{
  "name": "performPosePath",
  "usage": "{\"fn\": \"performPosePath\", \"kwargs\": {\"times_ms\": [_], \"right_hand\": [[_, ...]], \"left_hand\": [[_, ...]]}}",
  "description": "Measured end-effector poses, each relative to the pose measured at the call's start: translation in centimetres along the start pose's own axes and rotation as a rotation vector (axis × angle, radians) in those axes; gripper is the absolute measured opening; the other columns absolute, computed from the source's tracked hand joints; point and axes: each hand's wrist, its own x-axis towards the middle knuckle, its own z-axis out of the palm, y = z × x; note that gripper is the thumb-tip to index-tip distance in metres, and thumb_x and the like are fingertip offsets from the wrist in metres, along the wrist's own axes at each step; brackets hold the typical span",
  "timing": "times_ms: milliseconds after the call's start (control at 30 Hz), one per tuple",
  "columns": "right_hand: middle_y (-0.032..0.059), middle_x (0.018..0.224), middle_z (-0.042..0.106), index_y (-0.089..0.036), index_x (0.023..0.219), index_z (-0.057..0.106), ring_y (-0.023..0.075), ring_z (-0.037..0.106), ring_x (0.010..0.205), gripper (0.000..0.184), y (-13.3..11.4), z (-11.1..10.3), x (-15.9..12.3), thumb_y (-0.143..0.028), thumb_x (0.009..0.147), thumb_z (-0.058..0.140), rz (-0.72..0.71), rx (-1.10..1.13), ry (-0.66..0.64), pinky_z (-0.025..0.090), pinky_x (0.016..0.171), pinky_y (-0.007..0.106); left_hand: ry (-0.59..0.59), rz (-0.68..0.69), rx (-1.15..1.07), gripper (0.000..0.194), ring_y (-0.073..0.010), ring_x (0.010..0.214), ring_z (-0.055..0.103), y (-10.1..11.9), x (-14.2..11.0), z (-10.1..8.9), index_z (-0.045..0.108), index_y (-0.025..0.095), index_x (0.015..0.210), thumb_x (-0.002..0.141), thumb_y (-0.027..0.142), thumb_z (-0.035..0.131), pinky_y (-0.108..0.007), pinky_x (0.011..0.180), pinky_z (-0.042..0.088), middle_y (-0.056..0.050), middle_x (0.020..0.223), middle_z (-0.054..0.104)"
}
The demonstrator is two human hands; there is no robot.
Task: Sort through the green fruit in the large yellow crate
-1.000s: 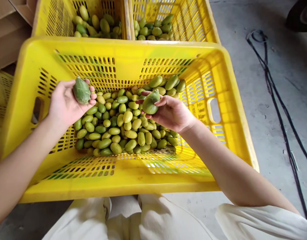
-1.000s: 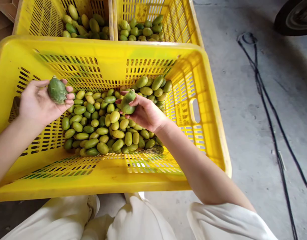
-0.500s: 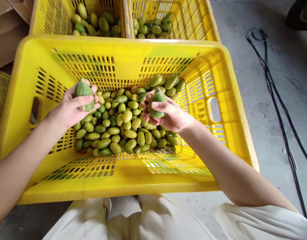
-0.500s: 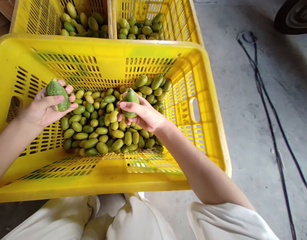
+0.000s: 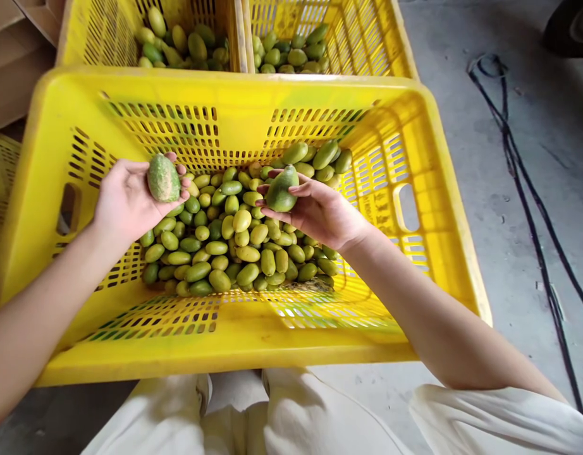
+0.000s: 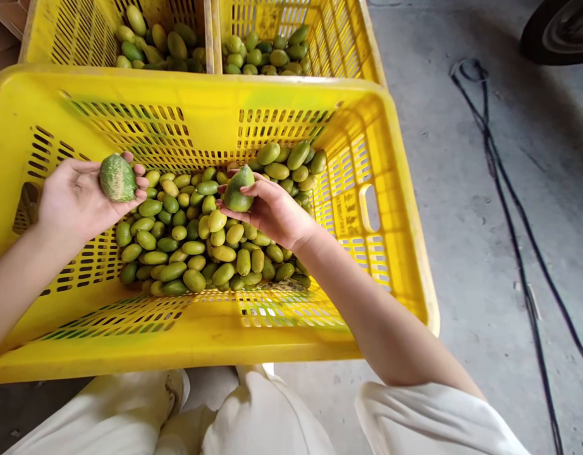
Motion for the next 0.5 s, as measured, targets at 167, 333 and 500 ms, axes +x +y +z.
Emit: {"fn": "performPosePath", "kwargs": {"times_ms": [167, 333, 500], "right_hand": [[0.0041, 0.105, 0.078, -0.026, 0.11, 0.064, 0.0286, 0.078, 0.111, 0.051, 0.18, 0.06, -0.3, -0.037, 0.073, 0.097, 0.011, -0.03, 0.005, 0.07, 0.094, 0.046], [0.0003, 0.097, 0.073, -0.03, 0.107, 0.063, 0.0265, 0.077, 0.104, 0.051, 0.05, 0.06, -0.51, -0.045, 0.072, 0.098, 0.021, -0.064, 0.065, 0.07, 0.084, 0.038], [0.0013, 0.098, 0.074, -0.027, 0.103, 0.066, 0.0245, 0.075, 0.097, 0.043, -0.3, 0.11, -0.62, -0.034, 0.071, 0.094, -0.012, -0.083, 0.072, 0.067, 0.08, 0.036]], "left_hand": [[-0.016, 0.031, 0.01, 0.012, -0.0241, 0.089, 0.078, -0.72, 0.07, -0.24, 0.07, 0.028, 0.102, 0.091, 0.026, 0.074, -0.031, 0.073, 0.065, -0.006, 0.097, 0.079], [-0.04, 0.032, -0.012, 0.004, -0.0147, 0.067, 0.066, -1.08, 0.0, -0.18, 0.072, 0.025, 0.099, 0.098, 0.026, 0.068, -0.024, 0.057, 0.055, -0.004, 0.085, 0.074], [-0.041, -0.043, -0.094, 0.022, -0.0108, 0.056, 0.053, -0.79, -0.42, 0.27, 0.071, 0.021, 0.099, 0.108, 0.028, 0.053, -0.02, 0.04, 0.038, -0.003, 0.074, 0.069]]}}
